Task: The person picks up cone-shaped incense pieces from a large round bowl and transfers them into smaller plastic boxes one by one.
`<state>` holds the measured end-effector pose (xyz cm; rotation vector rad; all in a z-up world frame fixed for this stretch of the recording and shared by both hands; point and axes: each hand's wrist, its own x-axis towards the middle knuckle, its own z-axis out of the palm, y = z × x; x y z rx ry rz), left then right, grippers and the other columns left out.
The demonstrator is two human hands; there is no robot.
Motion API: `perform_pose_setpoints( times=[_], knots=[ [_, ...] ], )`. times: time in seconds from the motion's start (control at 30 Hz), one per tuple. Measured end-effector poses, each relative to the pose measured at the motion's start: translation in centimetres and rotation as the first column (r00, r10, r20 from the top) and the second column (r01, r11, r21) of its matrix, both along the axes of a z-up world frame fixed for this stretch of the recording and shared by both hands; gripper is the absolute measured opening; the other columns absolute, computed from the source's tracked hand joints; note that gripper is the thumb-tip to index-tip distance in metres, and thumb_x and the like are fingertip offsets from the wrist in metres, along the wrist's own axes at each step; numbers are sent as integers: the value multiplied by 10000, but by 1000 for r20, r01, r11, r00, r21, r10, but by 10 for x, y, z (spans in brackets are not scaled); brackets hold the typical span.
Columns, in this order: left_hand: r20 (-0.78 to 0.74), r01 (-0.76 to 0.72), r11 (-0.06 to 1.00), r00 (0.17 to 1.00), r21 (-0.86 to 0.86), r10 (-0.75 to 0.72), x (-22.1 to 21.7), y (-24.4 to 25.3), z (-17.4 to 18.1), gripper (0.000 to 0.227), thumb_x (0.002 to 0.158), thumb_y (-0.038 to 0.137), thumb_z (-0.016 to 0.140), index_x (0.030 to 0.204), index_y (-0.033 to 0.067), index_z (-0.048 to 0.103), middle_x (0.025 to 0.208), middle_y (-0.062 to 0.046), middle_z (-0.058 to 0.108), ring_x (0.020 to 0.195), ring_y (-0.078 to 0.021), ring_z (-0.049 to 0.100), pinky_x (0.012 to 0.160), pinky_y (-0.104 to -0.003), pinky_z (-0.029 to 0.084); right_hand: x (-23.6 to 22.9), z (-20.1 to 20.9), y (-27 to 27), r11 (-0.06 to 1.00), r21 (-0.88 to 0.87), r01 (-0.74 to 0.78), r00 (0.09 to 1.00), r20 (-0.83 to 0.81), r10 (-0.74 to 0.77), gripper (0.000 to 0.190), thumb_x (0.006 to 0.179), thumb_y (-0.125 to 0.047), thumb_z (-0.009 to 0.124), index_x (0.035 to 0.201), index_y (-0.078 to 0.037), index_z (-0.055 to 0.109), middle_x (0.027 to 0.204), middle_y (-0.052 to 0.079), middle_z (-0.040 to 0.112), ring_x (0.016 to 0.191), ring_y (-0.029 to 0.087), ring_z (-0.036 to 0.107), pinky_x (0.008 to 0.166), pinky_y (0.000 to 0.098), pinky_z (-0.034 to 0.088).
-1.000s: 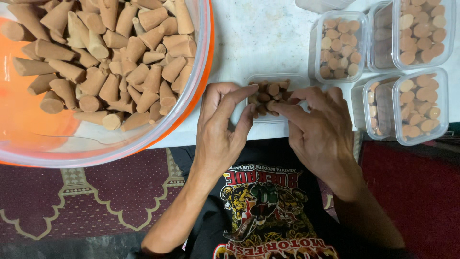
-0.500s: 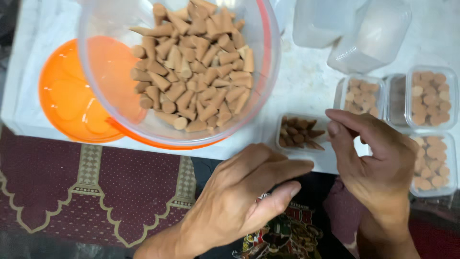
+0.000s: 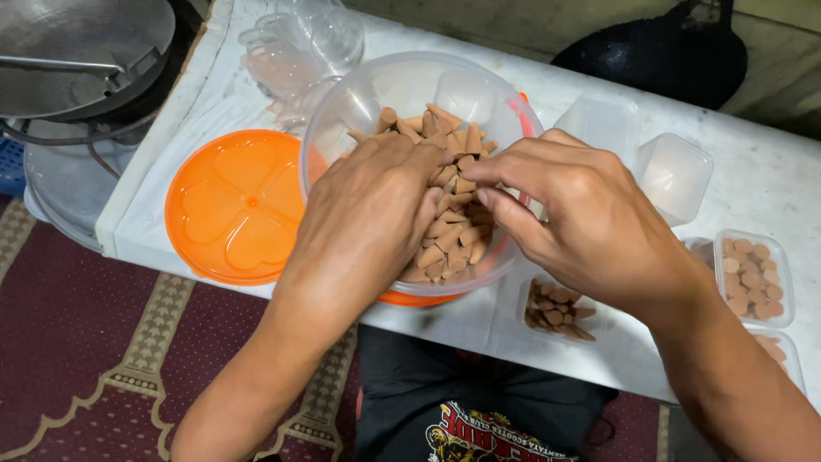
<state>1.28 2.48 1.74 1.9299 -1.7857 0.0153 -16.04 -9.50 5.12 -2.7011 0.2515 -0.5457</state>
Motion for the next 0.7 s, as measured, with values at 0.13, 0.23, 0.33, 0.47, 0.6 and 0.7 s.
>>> perform_pose_setpoints(
  times=[0.13, 0.23, 0.33, 0.47, 0.6, 0.7],
  knots=[
    [9, -116, 955, 993, 272, 118, 5, -18, -16, 145, 958, 134, 508, 856, 87, 601, 868, -178, 671, 847, -478, 627, 693, -607, 485, 19, -6, -20, 997, -77, 22, 947, -319, -46, 201, 946, -91, 579, 1082, -151, 714, 886, 19, 708, 867, 303, 615, 773, 450, 477],
    [56, -143, 939, 990, 312, 132, 3, -18, -21, 154, 887, 53, 469, 809, 135, 573, 808, -109, 694, 748, -430, 669, 592, -573, 478, 37, -11, -24, 982, -180, 52, 830, -540, -143, 187, 858, -80, 515, 702, -129, 607, 694, 32, 658, 606, 349, 552, 798, 437, 501],
    [70, -158, 920, 987, 359, 143, 7, -19, -21, 174, 893, 31, 455, 873, 100, 613, 856, -142, 724, 791, -445, 694, 630, -581, 512, 52, -32, -33, 946, -323, 39, 586, -759, -283, 212, 875, -166, 496, 761, -137, 672, 807, 124, 703, 768, 426, 649, 657, 496, 488],
    [-59, -51, 896, 995, 442, 85, 14, -18, -16, 182, 923, 140, 539, 977, 70, 699, 858, -139, 681, 907, -394, 692, 804, -578, 557, 52, -39, -40, 954, -299, 7, 745, -634, -205, 151, 824, -31, 618, 721, -66, 722, 618, 132, 663, 623, 348, 683, 593, 479, 563],
    [-84, -88, 945, 989, 316, 120, 6, -17, -16, 176, 985, 291, 560, 990, 156, 673, 975, -105, 722, 881, -418, 667, 689, -592, 483, 33, 3, -33, 1000, -5, 29, 868, -495, -28, 135, 915, -101, 622, 956, -109, 751, 814, 60, 782, 767, 288, 718, 755, 410, 497],
    [-182, -11, 958, 981, 287, 66, 4, -15, 2, 402, 865, 355, 752, 1244, 252, 668, 1049, 68, 744, 999, -299, 690, 706, -529, 489, 5, 7, -34, 997, 75, 28, 972, -237, -9, 162, 910, -211, 726, 1035, -131, 790, 953, -19, 825, 793, 152, 756, 745, 324, 518]
  ],
)
